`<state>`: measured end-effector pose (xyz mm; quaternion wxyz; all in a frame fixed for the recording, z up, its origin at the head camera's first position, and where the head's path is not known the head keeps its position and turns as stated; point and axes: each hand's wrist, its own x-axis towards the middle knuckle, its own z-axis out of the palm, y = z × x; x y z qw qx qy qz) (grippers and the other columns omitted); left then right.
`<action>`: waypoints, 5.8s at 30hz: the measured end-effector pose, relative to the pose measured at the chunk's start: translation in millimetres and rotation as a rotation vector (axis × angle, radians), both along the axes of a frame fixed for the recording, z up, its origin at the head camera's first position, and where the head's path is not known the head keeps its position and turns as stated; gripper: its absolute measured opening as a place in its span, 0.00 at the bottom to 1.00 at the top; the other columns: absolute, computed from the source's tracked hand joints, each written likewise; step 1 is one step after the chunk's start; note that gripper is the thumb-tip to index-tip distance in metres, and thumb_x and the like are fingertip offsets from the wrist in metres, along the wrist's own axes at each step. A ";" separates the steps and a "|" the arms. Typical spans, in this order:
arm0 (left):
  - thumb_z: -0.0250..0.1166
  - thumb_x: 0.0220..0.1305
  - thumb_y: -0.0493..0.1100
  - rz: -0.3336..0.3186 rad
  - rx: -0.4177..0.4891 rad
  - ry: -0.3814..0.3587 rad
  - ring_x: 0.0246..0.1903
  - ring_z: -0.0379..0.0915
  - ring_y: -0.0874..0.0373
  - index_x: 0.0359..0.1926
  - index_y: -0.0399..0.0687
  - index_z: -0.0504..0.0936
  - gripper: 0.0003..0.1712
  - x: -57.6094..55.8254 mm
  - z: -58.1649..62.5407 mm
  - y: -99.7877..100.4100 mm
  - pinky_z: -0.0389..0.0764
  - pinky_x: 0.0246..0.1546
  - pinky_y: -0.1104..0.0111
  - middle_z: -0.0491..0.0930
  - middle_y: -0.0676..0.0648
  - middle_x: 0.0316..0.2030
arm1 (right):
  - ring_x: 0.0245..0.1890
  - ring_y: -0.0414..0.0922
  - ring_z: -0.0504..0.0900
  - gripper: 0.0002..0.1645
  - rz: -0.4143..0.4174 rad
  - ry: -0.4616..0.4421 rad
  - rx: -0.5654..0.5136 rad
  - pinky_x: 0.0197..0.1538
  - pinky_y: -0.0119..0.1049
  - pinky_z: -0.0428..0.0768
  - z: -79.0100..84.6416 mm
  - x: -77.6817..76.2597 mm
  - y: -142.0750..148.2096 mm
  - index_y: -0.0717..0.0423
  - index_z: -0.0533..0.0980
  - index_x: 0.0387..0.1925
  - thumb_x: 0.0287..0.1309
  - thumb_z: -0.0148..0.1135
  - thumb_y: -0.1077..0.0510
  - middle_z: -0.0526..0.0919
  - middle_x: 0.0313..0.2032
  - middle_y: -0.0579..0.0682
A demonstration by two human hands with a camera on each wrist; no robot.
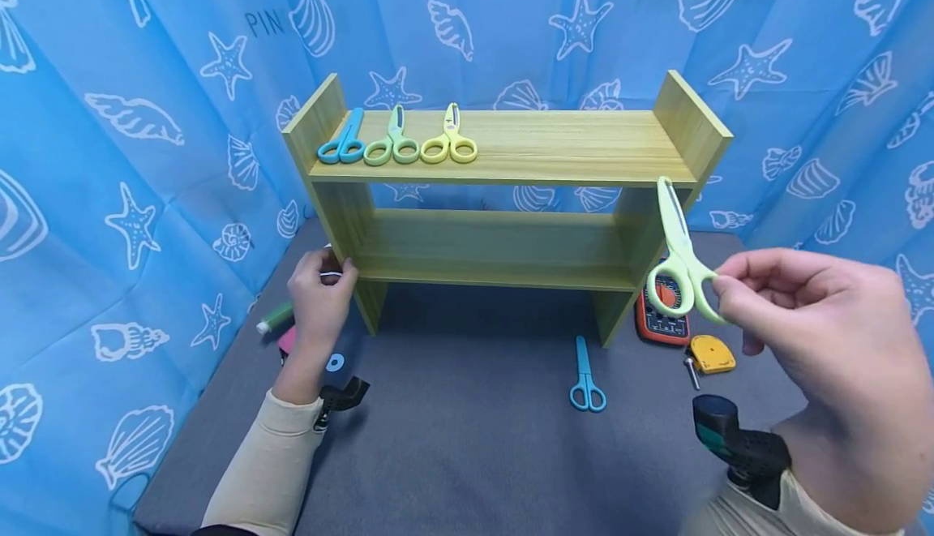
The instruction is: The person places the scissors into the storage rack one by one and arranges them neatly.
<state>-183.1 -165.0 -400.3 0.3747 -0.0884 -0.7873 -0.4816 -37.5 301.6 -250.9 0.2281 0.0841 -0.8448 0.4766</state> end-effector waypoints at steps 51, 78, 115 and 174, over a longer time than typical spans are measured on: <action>0.67 0.64 0.35 0.017 -0.027 0.030 0.33 0.77 0.53 0.40 0.36 0.82 0.06 -1.3 -1.9 1.1 0.84 0.31 0.67 0.79 0.42 0.35 | 0.37 0.44 0.74 0.27 -0.091 -0.205 0.296 0.34 0.33 0.70 75.3 -117.4 -110.1 0.54 0.84 0.53 0.65 0.63 0.39 0.83 0.34 0.44; 0.67 0.65 0.36 0.014 -0.018 0.012 0.33 0.78 0.54 0.41 0.35 0.82 0.07 -0.1 -3.7 2.1 0.86 0.32 0.60 0.80 0.42 0.35 | 0.28 0.39 0.72 0.13 -0.196 -0.075 0.174 0.24 0.27 0.69 -56.1 -22.7 -60.8 0.58 0.85 0.46 0.66 0.68 0.54 0.80 0.30 0.44; 0.67 0.65 0.36 0.012 -0.022 -0.001 0.34 0.78 0.55 0.41 0.36 0.82 0.07 0.5 -0.3 2.1 0.85 0.33 0.64 0.79 0.43 0.35 | 0.29 0.49 0.74 0.15 -0.292 -0.778 0.354 0.29 0.39 0.70 -223.8 -28.5 -54.3 0.68 0.82 0.38 0.55 0.67 0.58 0.79 0.27 0.52; 0.67 0.67 0.37 0.003 -0.010 -0.013 0.35 0.78 0.54 0.42 0.36 0.82 0.08 2.5 -3.2 2.4 0.87 0.35 0.59 0.79 0.42 0.37 | 0.21 0.45 0.74 0.23 -0.096 -0.368 0.459 0.26 0.39 0.71 101.4 -147.3 -74.2 0.64 0.83 0.48 0.60 0.59 0.51 0.83 0.30 0.51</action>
